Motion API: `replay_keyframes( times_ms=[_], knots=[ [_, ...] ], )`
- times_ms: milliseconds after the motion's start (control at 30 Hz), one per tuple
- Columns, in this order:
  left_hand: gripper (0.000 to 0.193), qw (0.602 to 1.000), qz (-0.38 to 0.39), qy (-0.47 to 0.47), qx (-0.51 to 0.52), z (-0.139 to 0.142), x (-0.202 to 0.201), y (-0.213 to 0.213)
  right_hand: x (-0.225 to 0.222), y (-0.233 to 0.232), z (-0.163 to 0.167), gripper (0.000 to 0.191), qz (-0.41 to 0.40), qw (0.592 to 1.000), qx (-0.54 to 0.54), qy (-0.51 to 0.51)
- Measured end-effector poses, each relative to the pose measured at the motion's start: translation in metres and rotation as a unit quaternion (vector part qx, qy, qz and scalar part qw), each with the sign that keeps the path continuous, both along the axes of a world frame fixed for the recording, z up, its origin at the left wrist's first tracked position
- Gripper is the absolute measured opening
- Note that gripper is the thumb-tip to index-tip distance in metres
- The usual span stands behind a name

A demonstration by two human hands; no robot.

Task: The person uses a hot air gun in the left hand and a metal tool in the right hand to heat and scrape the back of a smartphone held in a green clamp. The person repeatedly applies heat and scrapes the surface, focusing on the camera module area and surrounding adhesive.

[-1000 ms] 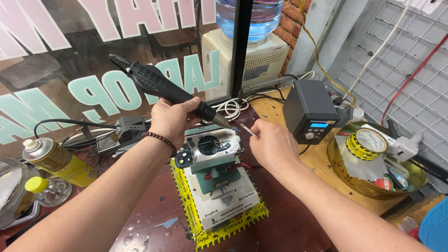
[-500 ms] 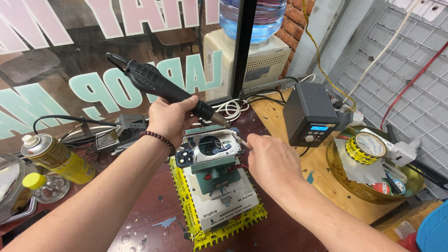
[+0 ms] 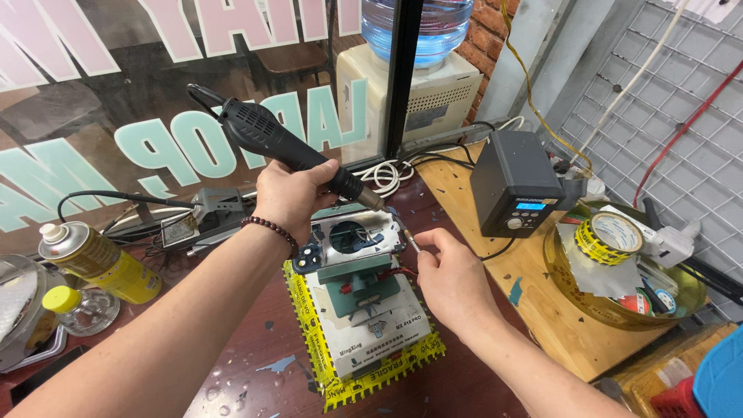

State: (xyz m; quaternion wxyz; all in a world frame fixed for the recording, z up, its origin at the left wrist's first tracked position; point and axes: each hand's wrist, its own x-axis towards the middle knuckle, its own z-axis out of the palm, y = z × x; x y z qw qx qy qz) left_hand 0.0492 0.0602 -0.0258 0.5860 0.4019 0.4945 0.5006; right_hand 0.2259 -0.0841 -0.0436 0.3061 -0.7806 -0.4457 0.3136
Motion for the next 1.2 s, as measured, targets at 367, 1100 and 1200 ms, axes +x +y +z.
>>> replay_keyframes(
  times_ms=[367,1100,1200],
  knots=[
    [0.029,1.000,0.005,0.009,-0.002,0.0000,0.0003,-0.0015,0.0044,0.0052,-0.0034,0.026,0.029,0.996,0.053,-0.063],
    [0.028,1.000,-0.003,0.007,-0.012,0.0034,0.0019,-0.0030,0.0007,0.0048,0.0040,0.024,0.038,0.998,0.016,-0.057],
    [0.029,1.000,0.001,0.010,-0.013,0.0024,0.0010,-0.0030,-0.0009,0.0043,0.0022,0.024,0.043,0.996,0.022,-0.076]
  ],
)
